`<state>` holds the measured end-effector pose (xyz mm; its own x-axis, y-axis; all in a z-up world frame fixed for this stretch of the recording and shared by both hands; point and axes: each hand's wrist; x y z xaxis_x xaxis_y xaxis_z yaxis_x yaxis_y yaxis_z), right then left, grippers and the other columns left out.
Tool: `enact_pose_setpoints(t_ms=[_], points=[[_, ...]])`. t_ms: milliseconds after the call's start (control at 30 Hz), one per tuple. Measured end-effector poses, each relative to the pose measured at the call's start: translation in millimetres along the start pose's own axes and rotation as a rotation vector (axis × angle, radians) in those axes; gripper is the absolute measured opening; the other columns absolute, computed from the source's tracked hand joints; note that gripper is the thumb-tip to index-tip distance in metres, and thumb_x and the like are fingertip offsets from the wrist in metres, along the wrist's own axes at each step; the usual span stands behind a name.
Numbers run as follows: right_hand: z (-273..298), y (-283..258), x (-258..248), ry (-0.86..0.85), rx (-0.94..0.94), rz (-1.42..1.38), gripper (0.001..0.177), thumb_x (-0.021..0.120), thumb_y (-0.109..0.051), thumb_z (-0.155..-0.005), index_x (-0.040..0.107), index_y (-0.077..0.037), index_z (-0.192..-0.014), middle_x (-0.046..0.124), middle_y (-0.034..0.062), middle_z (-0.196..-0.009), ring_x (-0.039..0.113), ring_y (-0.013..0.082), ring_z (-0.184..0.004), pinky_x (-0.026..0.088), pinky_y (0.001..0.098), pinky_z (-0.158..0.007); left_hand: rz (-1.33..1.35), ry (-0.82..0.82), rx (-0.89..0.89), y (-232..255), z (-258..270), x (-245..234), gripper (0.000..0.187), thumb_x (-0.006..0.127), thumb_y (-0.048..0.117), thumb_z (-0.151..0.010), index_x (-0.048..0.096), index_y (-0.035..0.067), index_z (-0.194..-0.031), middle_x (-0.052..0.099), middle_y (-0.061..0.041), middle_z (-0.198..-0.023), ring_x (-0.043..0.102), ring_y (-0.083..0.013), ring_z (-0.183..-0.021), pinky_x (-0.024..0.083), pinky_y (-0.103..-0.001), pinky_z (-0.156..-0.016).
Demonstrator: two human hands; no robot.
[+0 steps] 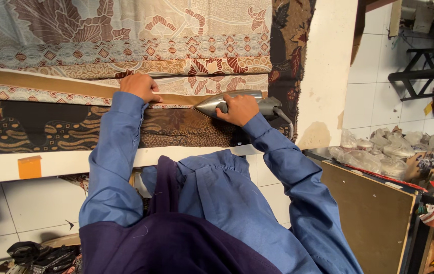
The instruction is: The person irons a patterned fabric piece on a work table using a handheld iron. They repeatedly fold the fabric, press it with the iron, and adjust the edges. The person then folds the fabric into a compact stack and places it on the table.
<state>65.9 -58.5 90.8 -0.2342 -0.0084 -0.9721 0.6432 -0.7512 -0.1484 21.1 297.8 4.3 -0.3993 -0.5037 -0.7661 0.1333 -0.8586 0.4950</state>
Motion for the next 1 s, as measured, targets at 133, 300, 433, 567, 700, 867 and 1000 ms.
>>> enact_pose_setpoints(t_ms=[133, 300, 433, 567, 700, 867, 1000], points=[[-8.8, -11.4, -0.6, 0.014, -0.021, -0.031, 0.043, 0.071, -0.054, -0.083, 0.072, -0.012, -0.088, 0.065, 0.0139, -0.057, 0.066, 0.0341, -0.054, 0.052, 0.0465, -0.051, 0.028, -0.041, 0.015, -1.4, -3.0, -1.6, 0.037, 0.096, 0.042, -0.059, 0.082, 0.019, -0.085, 0.075, -0.012, -0.081, 0.071, -0.0336, -0.081, 0.053, -0.046, -0.073], [-21.8, -28.0, -0.6, 0.022, -0.038, -0.058, 0.043, 0.071, -0.054, -0.081, 0.072, -0.012, -0.090, 0.065, 0.0154, -0.058, 0.066, 0.0357, -0.053, 0.052, 0.0482, -0.050, 0.031, -0.026, 0.036, -3.6, 1.5, 0.5, 0.032, 0.095, 0.039, -0.061, 0.082, 0.019, -0.082, 0.075, -0.012, -0.078, 0.072, -0.0321, -0.081, 0.052, -0.046, -0.074], [-30.9, -42.4, 0.9, -0.037, -0.050, -0.053, 0.045, 0.070, -0.055, -0.083, 0.070, -0.010, -0.086, 0.065, 0.0155, -0.059, 0.066, 0.0362, -0.055, 0.052, 0.0485, -0.052, 0.053, 0.009, 0.054, -4.5, 3.2, 2.8, 0.031, 0.095, 0.037, -0.061, 0.082, 0.019, -0.081, 0.074, -0.012, -0.078, 0.071, -0.0321, -0.080, 0.052, -0.046, -0.073], [-37.2, -54.4, 2.1, -0.057, -0.050, -0.068, 0.043, 0.069, -0.054, -0.084, 0.070, -0.011, -0.086, 0.065, 0.0151, -0.059, 0.067, 0.0356, -0.056, 0.052, 0.0487, -0.053, 0.044, -0.027, 0.054, -5.1, 2.3, 2.2, 0.032, 0.094, 0.035, -0.060, 0.082, 0.019, -0.085, 0.075, -0.011, -0.078, 0.072, -0.0318, -0.082, 0.052, -0.047, -0.077], [-44.0, -64.5, 2.2, -0.050, -0.059, -0.073, 0.044, 0.069, -0.054, -0.084, 0.071, -0.010, -0.086, 0.065, 0.0154, -0.059, 0.067, 0.0356, -0.055, 0.053, 0.0486, -0.053, -0.126, -0.214, -0.038, -44.7, 18.0, -22.8, 0.051, 0.096, 0.043, -0.059, 0.082, 0.019, -0.103, 0.076, -0.016, -0.088, 0.073, -0.0353, -0.089, 0.055, -0.047, -0.080], [-51.3, -79.7, 2.9, -0.046, -0.062, -0.081, 0.043, 0.070, -0.053, -0.084, 0.070, -0.009, -0.085, 0.066, 0.0155, -0.060, 0.067, 0.0360, -0.056, 0.053, 0.0484, -0.054, -0.101, -0.089, -0.119, -114.4, 48.3, -53.7, 0.062, 0.094, 0.054, -0.061, 0.082, 0.018, -0.109, 0.077, -0.013, -0.100, 0.070, -0.0355, -0.100, 0.053, -0.049, -0.086], [-62.9, -98.0, 4.8, -0.018, -0.077, -0.084, 0.044, 0.071, -0.052, -0.082, 0.071, -0.009, -0.085, 0.067, 0.0174, -0.061, 0.067, 0.0370, -0.056, 0.053, 0.0484, -0.053, -0.125, -0.049, -0.135, -124.4, 55.3, -46.8, 0.057, 0.093, 0.051, -0.063, 0.083, 0.020, -0.109, 0.077, -0.012, -0.099, 0.070, -0.0351, -0.103, 0.051, -0.051, -0.087]])
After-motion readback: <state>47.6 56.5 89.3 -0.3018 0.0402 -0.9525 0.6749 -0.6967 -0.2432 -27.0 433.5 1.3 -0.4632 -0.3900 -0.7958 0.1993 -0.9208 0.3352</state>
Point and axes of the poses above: each hand's wrist, its own z-axis away from the middle knuckle, its own x-axis out of the palm, y = z × x
